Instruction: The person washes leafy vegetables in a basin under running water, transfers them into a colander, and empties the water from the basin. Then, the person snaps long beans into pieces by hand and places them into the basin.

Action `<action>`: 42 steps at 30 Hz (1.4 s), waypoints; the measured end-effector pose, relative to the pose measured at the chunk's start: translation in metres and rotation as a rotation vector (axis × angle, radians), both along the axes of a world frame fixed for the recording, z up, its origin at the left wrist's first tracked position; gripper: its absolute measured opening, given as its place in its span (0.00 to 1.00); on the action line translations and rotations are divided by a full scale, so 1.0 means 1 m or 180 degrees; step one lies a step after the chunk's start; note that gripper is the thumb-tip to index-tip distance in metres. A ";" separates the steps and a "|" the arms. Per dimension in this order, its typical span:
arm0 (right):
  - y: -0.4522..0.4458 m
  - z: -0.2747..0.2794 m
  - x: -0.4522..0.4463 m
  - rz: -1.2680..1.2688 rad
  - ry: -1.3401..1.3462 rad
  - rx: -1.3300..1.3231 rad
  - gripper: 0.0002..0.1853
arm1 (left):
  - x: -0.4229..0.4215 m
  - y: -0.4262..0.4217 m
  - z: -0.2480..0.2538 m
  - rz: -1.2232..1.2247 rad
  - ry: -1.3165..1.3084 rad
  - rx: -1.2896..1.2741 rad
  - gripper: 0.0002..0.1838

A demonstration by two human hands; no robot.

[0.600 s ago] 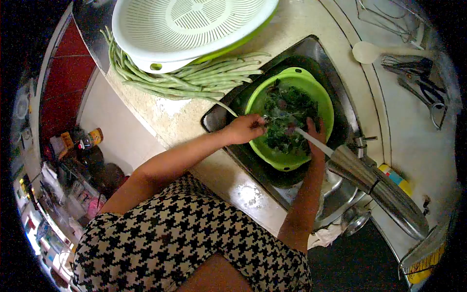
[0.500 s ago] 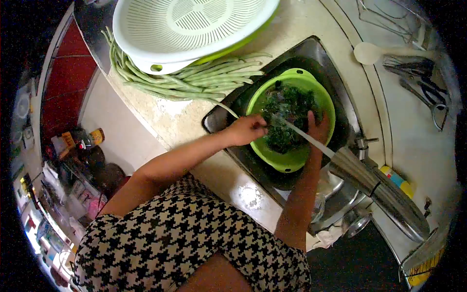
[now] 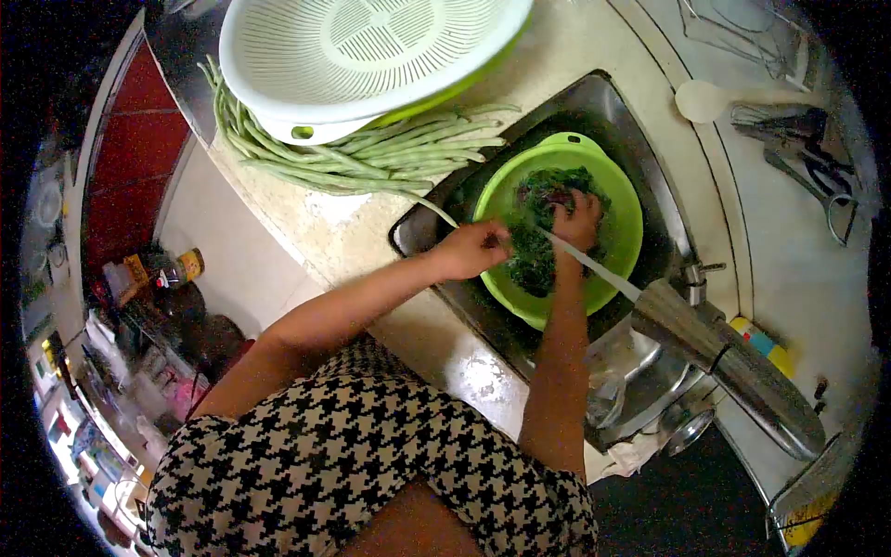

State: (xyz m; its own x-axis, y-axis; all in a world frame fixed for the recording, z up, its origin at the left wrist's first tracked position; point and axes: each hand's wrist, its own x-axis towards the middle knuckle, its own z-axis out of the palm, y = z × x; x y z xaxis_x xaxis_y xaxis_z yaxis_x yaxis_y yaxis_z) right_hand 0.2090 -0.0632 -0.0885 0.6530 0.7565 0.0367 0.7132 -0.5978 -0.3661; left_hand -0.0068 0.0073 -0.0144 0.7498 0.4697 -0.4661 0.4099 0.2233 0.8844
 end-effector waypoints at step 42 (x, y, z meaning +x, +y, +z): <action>-0.019 0.081 -0.004 0.1527 0.0127 -0.1439 0.40 | -0.002 0.004 -0.001 -0.0023 0.0158 0.0612 0.21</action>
